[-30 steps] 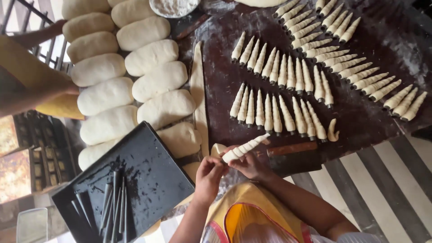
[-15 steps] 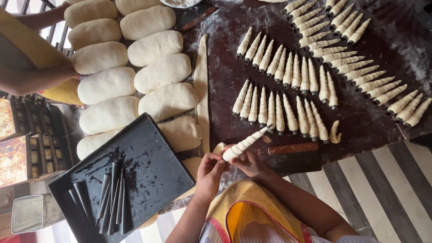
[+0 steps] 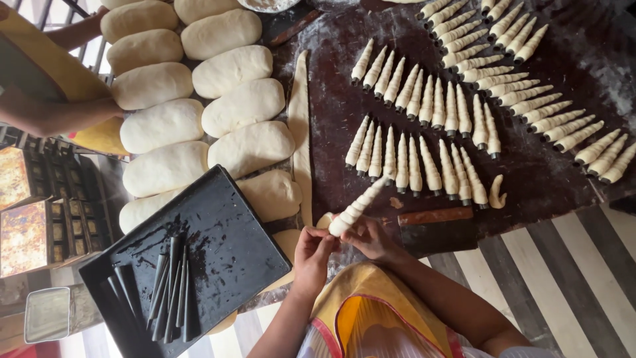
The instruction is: Wrapping thin strips of dough around metal cones to shape pastries on a floured work table.
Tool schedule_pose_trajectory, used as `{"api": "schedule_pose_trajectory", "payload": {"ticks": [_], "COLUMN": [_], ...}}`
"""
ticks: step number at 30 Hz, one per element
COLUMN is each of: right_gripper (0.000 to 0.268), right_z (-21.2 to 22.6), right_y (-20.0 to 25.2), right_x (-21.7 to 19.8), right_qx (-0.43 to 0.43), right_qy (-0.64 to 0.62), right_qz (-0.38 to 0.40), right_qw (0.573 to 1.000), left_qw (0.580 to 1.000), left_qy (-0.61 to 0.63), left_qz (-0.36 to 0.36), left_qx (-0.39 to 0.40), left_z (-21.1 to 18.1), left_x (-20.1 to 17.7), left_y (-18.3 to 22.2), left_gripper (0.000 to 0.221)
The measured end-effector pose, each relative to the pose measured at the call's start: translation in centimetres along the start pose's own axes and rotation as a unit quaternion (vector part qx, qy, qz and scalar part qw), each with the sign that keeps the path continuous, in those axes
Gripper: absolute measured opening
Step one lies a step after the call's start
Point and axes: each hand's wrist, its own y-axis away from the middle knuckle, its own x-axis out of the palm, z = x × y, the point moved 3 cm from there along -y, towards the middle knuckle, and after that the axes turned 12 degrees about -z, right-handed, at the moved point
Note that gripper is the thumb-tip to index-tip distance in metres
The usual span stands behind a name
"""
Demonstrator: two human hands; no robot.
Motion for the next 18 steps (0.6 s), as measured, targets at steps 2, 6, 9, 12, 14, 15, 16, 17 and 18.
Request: {"api": "schedule_pose_trajectory", "payload": {"ticks": [2, 6, 9, 12, 14, 15, 16, 17, 18], "right_gripper": [0.044, 0.039, 0.032, 0.027, 0.026, 0.018, 0.013, 0.013, 0.02], "right_z": [0.7, -1.6, -2.7, -2.0, -1.8, -1.6, -1.5, -1.1, -0.3], "right_y": [-0.2, 0.2, 0.2, 0.2, -0.2, -0.3, -0.1, -0.2, 0.1], "right_x": [0.3, 0.1, -0.2, -0.2, -0.3, 0.2, 0.7, 1.2, 1.6], "right_qx": [-0.037, -0.001, 0.024, 0.046, 0.032, -0.077, -0.181, -0.183, -0.24], "right_qy": [-0.029, -0.052, 0.014, 0.072, 0.088, 0.071, 0.052, 0.053, 0.039], "right_qz": [-0.005, 0.005, 0.009, 0.0, 0.0, 0.083, 0.166, 0.168, 0.166], "right_qw": [0.999, 0.999, 1.0, 0.996, 0.996, 0.991, 0.968, 0.967, 0.956], "left_qw": [0.993, 0.999, 0.995, 0.983, 0.979, 0.907, 0.786, 0.785, 0.749], "left_qy": [-0.055, 0.029, -0.033, -0.121, -0.156, -0.332, -0.492, -0.491, -0.521], "left_qz": [0.008, 0.017, 0.008, -0.006, -0.009, -0.035, -0.062, -0.064, 0.002], "left_qx": [0.099, -0.003, 0.097, 0.14, 0.129, 0.257, 0.369, 0.371, 0.409], "left_z": [-0.9, 0.8, 1.8, -0.4, -2.7, -4.5, -6.2, -6.5, -6.4], "left_x": [0.6, -0.7, -2.1, -0.9, 1.1, 2.5, 3.9, 4.4, 5.3], "left_y": [0.3, -0.3, -0.8, 0.2, 1.3, 2.3, 3.4, 3.2, 3.2], "left_gripper": [0.008, 0.009, 0.014, 0.024, 0.031, 0.043, 0.056, 0.056, 0.067]}}
